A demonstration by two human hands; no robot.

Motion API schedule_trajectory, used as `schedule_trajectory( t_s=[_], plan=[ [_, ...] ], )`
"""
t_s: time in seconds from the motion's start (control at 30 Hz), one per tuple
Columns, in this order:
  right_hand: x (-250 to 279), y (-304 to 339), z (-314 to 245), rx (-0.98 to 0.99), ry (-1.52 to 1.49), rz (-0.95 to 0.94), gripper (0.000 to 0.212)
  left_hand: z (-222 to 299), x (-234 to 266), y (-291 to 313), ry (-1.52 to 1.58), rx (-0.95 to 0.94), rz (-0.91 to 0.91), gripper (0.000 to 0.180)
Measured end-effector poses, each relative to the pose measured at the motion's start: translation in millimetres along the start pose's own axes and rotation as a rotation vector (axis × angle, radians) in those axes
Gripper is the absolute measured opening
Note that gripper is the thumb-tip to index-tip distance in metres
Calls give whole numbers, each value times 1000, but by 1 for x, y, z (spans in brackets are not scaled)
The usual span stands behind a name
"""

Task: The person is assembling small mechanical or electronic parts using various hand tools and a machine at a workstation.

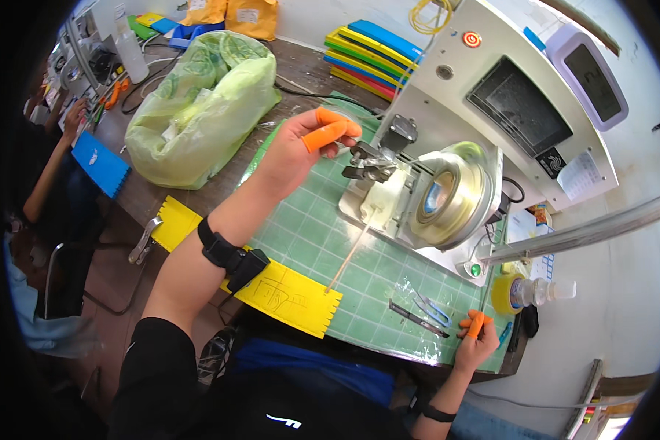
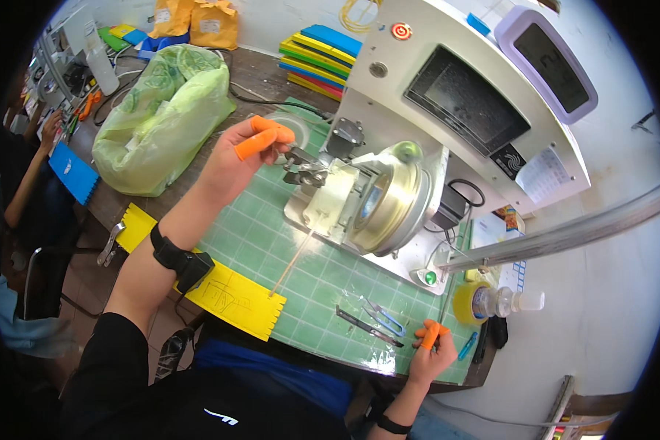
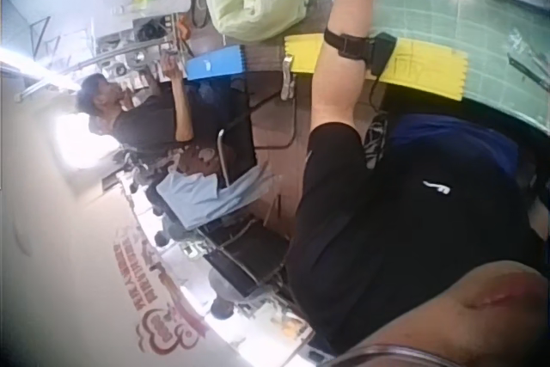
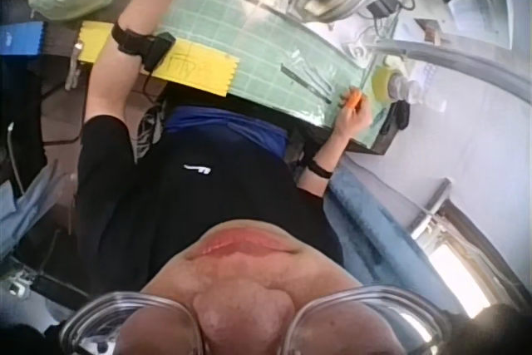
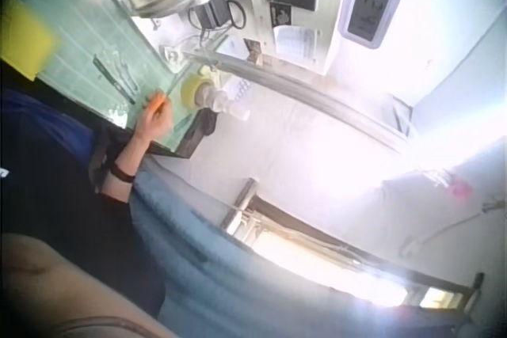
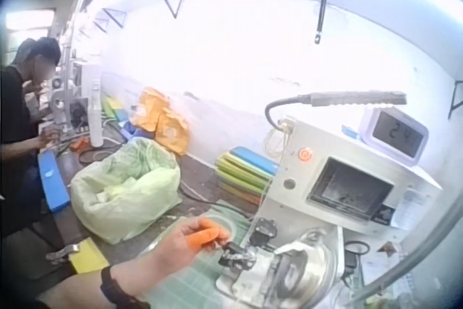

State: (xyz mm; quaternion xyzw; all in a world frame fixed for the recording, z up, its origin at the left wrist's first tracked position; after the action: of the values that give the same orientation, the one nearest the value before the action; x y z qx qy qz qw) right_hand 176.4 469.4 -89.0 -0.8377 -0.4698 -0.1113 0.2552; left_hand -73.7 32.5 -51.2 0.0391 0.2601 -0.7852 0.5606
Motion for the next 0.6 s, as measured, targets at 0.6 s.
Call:
schedule_trajectory(
  t_s=[0.6],
  plan=[
    [-4,-4,-4,-27,45,-8,20,-6,-5,0,59,28,-77,22]
  ],
)
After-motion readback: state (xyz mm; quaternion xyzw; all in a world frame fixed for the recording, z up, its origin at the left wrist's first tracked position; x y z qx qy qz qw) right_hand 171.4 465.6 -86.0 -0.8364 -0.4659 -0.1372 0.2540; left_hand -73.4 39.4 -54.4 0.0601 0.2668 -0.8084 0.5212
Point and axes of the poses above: each hand's wrist, its own y-axis away from the middle knuckle, its own x-axis out of the back of the hand, z = x × y, the point moved 8 cm from there along -y, towards the middle knuckle, and after that the axes turned 6 degrees about -y, right-handed, at the moved point
